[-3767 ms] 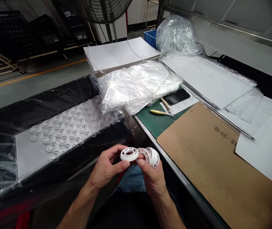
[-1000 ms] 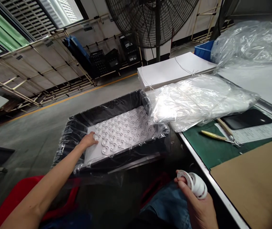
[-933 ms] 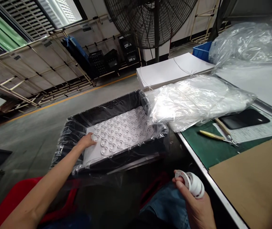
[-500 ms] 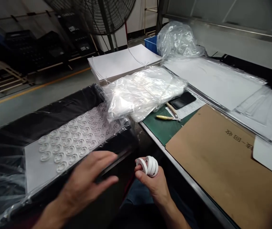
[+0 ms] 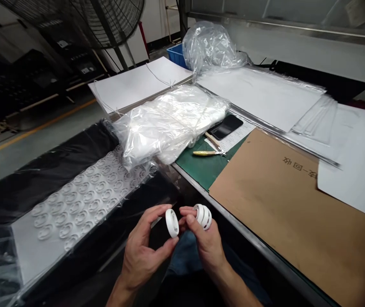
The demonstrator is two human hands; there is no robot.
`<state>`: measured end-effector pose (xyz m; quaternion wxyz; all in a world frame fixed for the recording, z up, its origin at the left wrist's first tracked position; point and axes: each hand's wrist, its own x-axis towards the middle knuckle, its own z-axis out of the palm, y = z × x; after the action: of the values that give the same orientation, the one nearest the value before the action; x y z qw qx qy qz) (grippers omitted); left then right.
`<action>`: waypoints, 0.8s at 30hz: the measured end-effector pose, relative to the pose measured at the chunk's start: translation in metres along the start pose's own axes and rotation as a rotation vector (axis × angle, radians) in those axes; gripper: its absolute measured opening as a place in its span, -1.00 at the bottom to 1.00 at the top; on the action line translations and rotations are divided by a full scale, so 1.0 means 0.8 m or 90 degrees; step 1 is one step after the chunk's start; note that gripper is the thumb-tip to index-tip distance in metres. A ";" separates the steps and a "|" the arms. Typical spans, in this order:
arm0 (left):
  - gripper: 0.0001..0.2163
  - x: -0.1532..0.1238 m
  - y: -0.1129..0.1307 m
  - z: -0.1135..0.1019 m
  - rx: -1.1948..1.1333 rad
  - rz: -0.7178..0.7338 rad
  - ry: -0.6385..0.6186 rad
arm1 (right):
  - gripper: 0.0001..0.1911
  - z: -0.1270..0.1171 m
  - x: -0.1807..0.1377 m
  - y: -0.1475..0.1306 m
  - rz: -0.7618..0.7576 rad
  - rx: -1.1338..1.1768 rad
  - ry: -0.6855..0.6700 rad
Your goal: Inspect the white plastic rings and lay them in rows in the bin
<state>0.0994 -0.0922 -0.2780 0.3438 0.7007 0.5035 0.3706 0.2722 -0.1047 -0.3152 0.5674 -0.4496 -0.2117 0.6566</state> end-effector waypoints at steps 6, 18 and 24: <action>-0.47 -0.004 0.001 0.001 -0.088 0.001 -0.009 | -0.70 -0.001 -0.003 0.001 0.056 0.031 -0.098; -0.59 0.010 0.006 0.001 -0.157 -0.074 0.008 | -0.68 -0.003 -0.008 -0.006 0.095 0.096 -0.096; -0.61 0.008 0.008 -0.001 -0.167 -0.146 -0.002 | -0.69 -0.002 -0.010 -0.008 0.092 0.081 -0.111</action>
<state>0.1032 -0.0875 -0.2709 0.4730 0.5885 0.5269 0.3904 0.2769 -0.1110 -0.3083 0.5256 -0.3683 -0.1853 0.7442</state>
